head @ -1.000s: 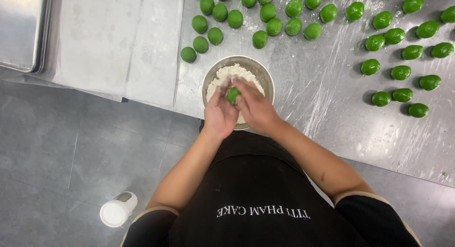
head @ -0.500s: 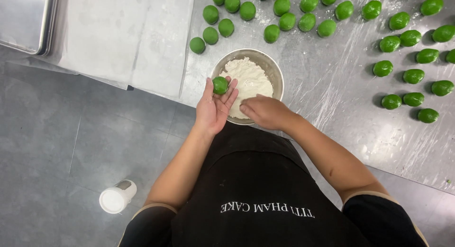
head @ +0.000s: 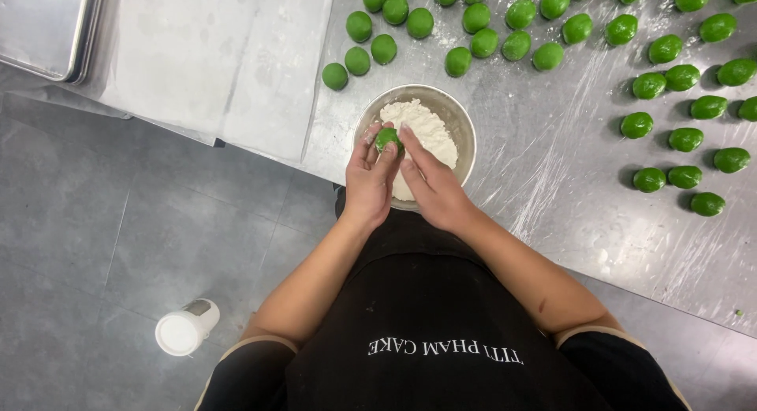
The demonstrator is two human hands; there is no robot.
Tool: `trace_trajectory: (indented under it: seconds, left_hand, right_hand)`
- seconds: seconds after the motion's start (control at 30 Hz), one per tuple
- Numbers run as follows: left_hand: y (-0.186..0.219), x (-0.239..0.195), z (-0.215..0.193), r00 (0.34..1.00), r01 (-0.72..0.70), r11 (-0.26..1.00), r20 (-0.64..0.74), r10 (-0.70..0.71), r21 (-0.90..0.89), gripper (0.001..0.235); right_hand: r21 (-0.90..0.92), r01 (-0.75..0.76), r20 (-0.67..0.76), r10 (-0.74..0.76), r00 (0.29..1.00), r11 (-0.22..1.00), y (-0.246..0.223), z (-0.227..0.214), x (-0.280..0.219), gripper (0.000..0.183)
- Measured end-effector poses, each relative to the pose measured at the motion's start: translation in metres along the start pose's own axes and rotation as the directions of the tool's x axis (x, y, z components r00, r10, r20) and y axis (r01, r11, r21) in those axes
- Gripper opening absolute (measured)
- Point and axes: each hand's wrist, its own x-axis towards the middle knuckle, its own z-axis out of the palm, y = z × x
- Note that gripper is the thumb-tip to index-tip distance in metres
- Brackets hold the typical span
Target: The person coats individual green dough balls with white flour by picking up each ball, holding it in one hand, and patting flour onto its surface with the other hand, then placing the coated ball onto a table. The person occasionally presses and shapes the dough by hand.
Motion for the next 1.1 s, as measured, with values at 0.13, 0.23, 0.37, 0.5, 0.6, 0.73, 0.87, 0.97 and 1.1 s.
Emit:
trace_trajectory:
  seconds: [0.13,0.23,0.37,0.5,0.6,0.73,0.87,0.97,1.1]
  left_hand:
    - [0.000,-0.002,0.001,0.919,-0.364,0.851,0.294,0.262,0.379,0.059]
    - [0.004,-0.005,0.007,0.911,-0.366,0.834,0.343,0.230,0.413,0.060]
    - [0.002,0.003,0.015,0.972,-0.037,0.977,0.235,-0.013,0.208,0.055]
    - [0.004,0.010,0.023,0.920,0.382,0.903,-0.018,-0.393,-0.199,0.057]
    - [0.002,0.012,0.023,0.968,0.249,0.939,0.051,-0.244,-0.236,0.056]
    - [0.006,0.016,0.017,0.978,0.207,0.947,0.062,-0.197,-0.245,0.045]
    - [0.000,0.017,0.018,0.945,0.322,0.891,0.059,-0.320,-0.321,0.047]
    - [0.004,0.014,0.025,0.943,0.332,0.890,0.075,-0.325,-0.312,0.049]
    - [0.016,0.012,0.041,0.946,0.301,0.919,-0.042,-0.321,-0.255,0.056]
  right_hand:
    - [0.811,-0.336,0.102,0.450,0.887,0.478,0.025,-0.001,0.015,0.055]
    - [0.867,-0.367,0.205,0.430,0.879,0.337,0.015,-0.013,0.016,0.052]
    - [0.469,-0.256,0.017,0.281,0.960,0.845,0.028,-0.009,0.012,0.046]
    - [-0.338,0.059,0.025,-0.054,0.998,0.939,0.015,0.001,0.000,0.048]
    - [-0.302,0.100,0.017,-0.100,0.995,0.948,-0.003,0.001,0.012,0.055]
    - [-0.023,-0.408,-0.102,0.404,0.909,0.913,-0.009,-0.005,0.022,0.055]
    - [-0.185,0.138,-0.094,-0.158,0.983,0.973,0.004,0.000,0.020,0.053]
    - [-0.308,0.131,-0.059,-0.156,0.986,0.942,-0.001,-0.005,0.021,0.047]
    - [-0.271,0.203,0.018,-0.206,0.978,0.941,-0.018,0.000,0.022,0.039]
